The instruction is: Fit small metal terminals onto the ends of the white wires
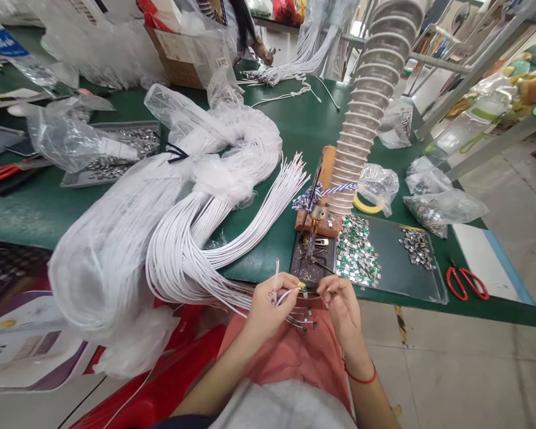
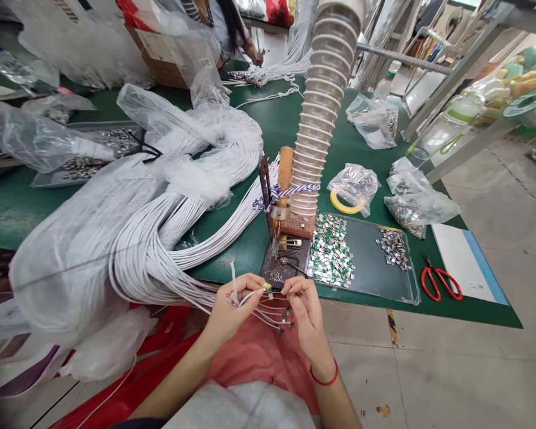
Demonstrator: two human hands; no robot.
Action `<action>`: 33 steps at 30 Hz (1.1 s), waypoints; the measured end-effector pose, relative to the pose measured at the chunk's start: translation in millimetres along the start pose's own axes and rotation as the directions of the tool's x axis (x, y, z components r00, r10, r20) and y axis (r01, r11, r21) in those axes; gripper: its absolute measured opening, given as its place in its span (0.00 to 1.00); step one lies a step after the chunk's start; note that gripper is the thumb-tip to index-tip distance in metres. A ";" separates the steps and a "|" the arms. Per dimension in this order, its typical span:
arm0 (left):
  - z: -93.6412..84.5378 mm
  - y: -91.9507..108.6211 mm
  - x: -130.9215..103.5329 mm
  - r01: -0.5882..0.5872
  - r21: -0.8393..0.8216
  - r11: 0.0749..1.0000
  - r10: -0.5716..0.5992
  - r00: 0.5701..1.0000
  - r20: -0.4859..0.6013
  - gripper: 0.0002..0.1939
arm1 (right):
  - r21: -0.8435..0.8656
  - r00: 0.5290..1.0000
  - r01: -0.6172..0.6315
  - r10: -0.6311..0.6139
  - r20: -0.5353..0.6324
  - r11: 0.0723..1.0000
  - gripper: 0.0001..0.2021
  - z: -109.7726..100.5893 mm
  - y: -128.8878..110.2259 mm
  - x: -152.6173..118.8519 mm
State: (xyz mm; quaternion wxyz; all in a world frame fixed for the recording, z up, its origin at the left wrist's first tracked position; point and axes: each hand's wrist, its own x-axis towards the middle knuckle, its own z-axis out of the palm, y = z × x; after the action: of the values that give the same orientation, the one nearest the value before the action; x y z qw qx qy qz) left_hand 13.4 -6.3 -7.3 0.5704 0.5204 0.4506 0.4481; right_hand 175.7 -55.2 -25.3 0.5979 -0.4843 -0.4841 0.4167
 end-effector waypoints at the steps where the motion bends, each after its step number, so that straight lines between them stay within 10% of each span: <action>1: 1.0 0.0 2.5 0.008 -0.006 1.000 -0.008 1.000 0.002 0.05 | 0.002 1.000 0.010 -0.010 0.004 1.000 0.16 -1.0 2.0 3.5; 15: 5.6 -1.7 24.7 0.033 -0.043 0.999 -0.032 0.999 0.013 0.04 | -0.284 0.989 -0.138 0.146 0.007 0.949 0.04 1.3 -8.7 26.5; 33: 6.8 3.2 31.8 0.053 -0.080 0.995 -0.055 0.998 -0.015 0.05 | -0.144 0.995 -0.072 0.061 -0.078 0.987 0.07 14.1 0.5 37.7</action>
State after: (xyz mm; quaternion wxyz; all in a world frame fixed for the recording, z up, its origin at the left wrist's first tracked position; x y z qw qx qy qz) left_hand 26.1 23.7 -5.2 0.5988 0.4811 0.4510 0.4545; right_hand 168.8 -16.1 -18.3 0.5636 -0.5578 -0.4748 0.3817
